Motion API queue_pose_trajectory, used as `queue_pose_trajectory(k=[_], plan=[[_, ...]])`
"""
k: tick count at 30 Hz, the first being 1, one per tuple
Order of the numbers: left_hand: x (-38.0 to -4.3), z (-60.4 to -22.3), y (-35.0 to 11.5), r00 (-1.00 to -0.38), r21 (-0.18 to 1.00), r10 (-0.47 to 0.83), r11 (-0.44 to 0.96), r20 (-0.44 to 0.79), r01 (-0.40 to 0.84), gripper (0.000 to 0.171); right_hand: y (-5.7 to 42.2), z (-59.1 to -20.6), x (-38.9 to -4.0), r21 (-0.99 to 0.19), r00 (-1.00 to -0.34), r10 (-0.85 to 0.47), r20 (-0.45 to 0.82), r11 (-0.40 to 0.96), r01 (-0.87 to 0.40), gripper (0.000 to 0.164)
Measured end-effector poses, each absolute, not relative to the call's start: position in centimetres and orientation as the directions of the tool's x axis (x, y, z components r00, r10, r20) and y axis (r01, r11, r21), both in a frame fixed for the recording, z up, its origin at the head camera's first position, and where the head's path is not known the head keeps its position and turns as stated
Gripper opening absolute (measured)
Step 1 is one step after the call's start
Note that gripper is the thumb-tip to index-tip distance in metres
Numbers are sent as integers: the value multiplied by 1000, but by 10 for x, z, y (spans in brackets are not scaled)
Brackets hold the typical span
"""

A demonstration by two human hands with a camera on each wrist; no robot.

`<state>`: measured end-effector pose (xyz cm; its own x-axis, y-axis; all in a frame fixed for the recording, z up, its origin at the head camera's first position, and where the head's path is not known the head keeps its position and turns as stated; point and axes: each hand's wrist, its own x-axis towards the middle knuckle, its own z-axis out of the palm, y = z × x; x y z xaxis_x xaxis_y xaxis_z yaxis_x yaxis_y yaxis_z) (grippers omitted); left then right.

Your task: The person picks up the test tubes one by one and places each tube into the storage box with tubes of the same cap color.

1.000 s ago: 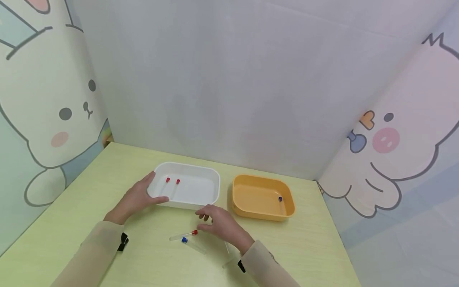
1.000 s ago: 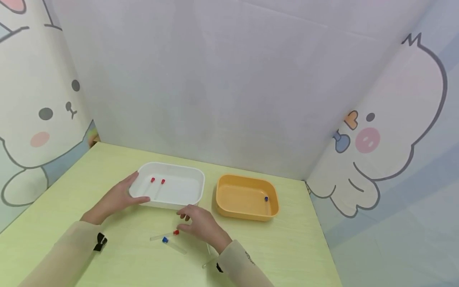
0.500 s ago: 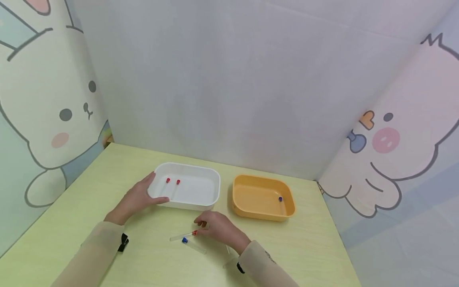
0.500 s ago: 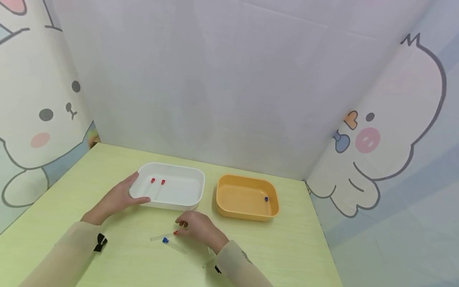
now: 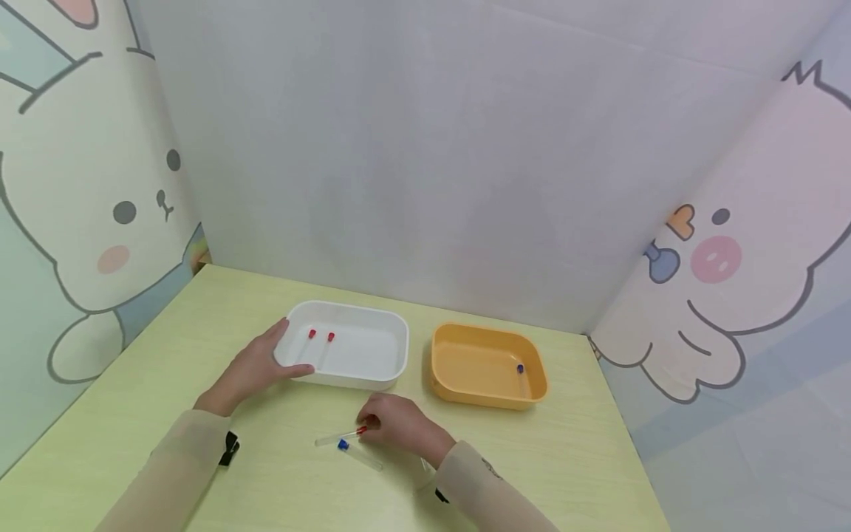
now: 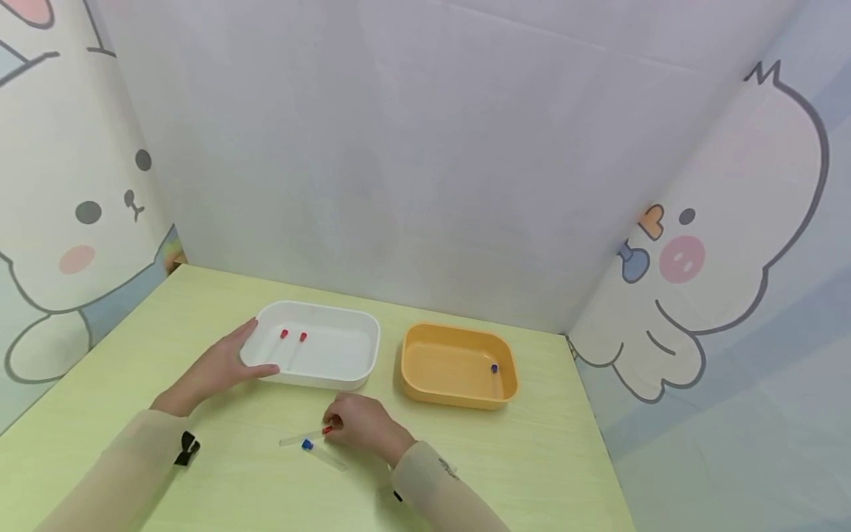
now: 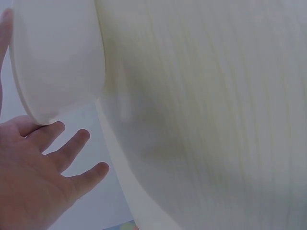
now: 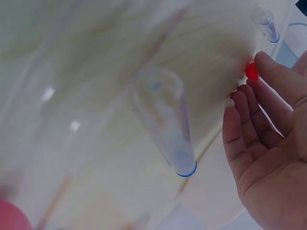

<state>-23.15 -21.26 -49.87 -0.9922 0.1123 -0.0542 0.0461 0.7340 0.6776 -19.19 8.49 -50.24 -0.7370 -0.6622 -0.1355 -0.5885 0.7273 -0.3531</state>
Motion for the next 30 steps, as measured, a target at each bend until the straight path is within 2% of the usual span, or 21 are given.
queue_pose_trajectory(k=[8, 21, 30], plan=[[-232, -499, -212, -992, 681, 117, 731, -47, 54, 131, 84, -505, -194, -335, -730, -672, -126, 721, -606, 9], [-231, -499, -213, -992, 686, 117, 725, -48, 53, 130, 88, -503, -197, -474, -756, -646, -106, 701, -533, 5], [-231, -496, -211, -992, 678, 111, 734, -56, 44, 129, 90, -484, -197, -567, -779, -617, -107, 682, -462, 6]])
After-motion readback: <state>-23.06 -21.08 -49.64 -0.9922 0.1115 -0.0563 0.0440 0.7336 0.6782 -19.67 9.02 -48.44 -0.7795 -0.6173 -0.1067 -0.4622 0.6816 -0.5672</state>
